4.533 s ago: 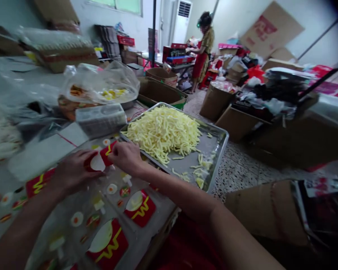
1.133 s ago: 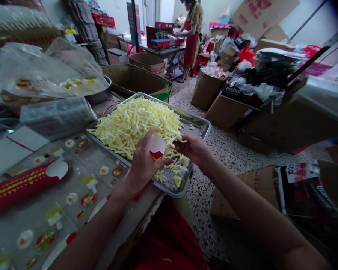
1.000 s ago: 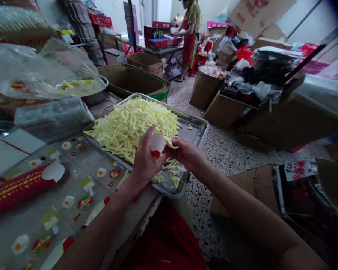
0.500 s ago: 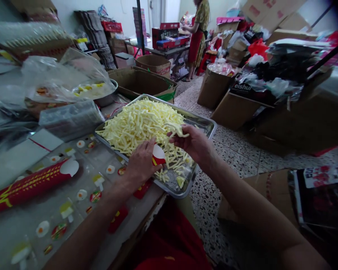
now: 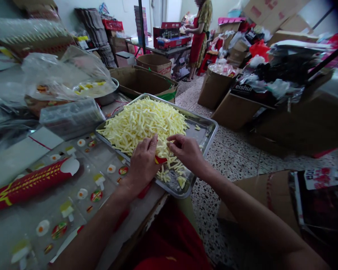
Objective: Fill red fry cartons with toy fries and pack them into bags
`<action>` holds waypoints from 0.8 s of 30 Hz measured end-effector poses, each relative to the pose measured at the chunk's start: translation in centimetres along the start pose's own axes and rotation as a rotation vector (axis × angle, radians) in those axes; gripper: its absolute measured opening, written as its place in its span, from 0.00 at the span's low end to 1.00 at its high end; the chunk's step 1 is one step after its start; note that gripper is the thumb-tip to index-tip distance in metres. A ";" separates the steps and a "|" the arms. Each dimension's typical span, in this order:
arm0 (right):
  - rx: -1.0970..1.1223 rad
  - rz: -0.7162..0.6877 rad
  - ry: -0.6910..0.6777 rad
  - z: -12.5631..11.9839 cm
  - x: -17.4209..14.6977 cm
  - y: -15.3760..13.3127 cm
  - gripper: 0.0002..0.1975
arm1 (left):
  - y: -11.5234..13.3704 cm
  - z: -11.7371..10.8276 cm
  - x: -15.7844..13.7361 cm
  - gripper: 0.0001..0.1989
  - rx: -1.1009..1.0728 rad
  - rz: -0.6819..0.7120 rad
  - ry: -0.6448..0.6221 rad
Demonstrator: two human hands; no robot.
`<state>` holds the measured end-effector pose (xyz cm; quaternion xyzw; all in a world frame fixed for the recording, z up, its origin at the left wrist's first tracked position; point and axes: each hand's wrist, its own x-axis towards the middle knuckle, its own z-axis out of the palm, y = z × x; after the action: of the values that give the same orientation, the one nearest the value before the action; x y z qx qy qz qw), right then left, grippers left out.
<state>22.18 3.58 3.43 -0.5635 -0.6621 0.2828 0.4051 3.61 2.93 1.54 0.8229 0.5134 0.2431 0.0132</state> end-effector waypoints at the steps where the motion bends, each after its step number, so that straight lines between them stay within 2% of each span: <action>1: 0.030 0.009 -0.018 0.1 -0.1 -0.3 0.10 | -0.1 -0.1 -0.1 0.45 0.030 -0.009 -0.017; 3: 0.066 0.000 -0.061 0.5 -0.4 -0.8 0.13 | -0.4 -0.2 -0.3 0.45 0.061 -0.037 -0.041; 5: 0.082 -0.034 -0.088 1.0 -0.9 -1.2 0.11 | -0.6 -0.2 -0.4 0.44 0.053 -0.041 -0.037; 8: 0.090 -0.066 -0.007 2.0 -1.3 -1.2 0.06 | -0.9 0.0 -0.6 0.44 0.000 -0.031 0.008; 10: 0.111 -0.020 0.030 2.6 -1.2 -0.9 0.05 | -1.1 0.2 -0.7 0.45 -0.046 -0.041 0.039; 12: 0.135 0.023 0.033 3.4 -1.2 -0.8 0.05 | -1.3 0.5 -0.8 0.47 -0.108 -0.061 0.064; 14: 0.135 0.007 0.024 4.1 -1.2 -1.0 0.05 | -1.5 0.9 -0.8 0.46 -0.178 -0.079 0.089; 16: 0.169 -0.054 -0.031 4.9 -1.3 -1.7 0.08 | -1.7 1.1 -1.0 0.43 -0.242 -0.087 0.118; 18: 0.264 -0.114 -0.171 5.3 -1.2 -2.5 0.12 | -2.0 1.2 -1.2 0.41 -0.290 -0.088 0.152; 20: 0.301 -0.192 -0.299 5.1 -0.8 -3.3 0.11 | -2.3 0.9 -1.5 0.42 -0.330 -0.078 0.164; 21: 0.282 -0.232 -0.321 4.8 -0.5 -3.7 0.09 | -2.5 0.7 -1.7 0.43 -0.344 -0.077 0.163; 22: 0.250 -0.261 -0.302 4.3 -0.3 -4.0 0.07 | -2.6 0.4 -2.0 0.45 -0.352 -0.084 0.161; 24: 0.233 -0.256 -0.159 3.2 -0.3 -4.3 0.03 | -3.0 -0.2 -2.6 0.45 -0.353 -0.121 0.162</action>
<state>17.20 2.66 5.32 -0.3999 -0.7210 0.3475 0.4466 0.06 2.07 -0.13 0.7534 0.5105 0.3934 0.1306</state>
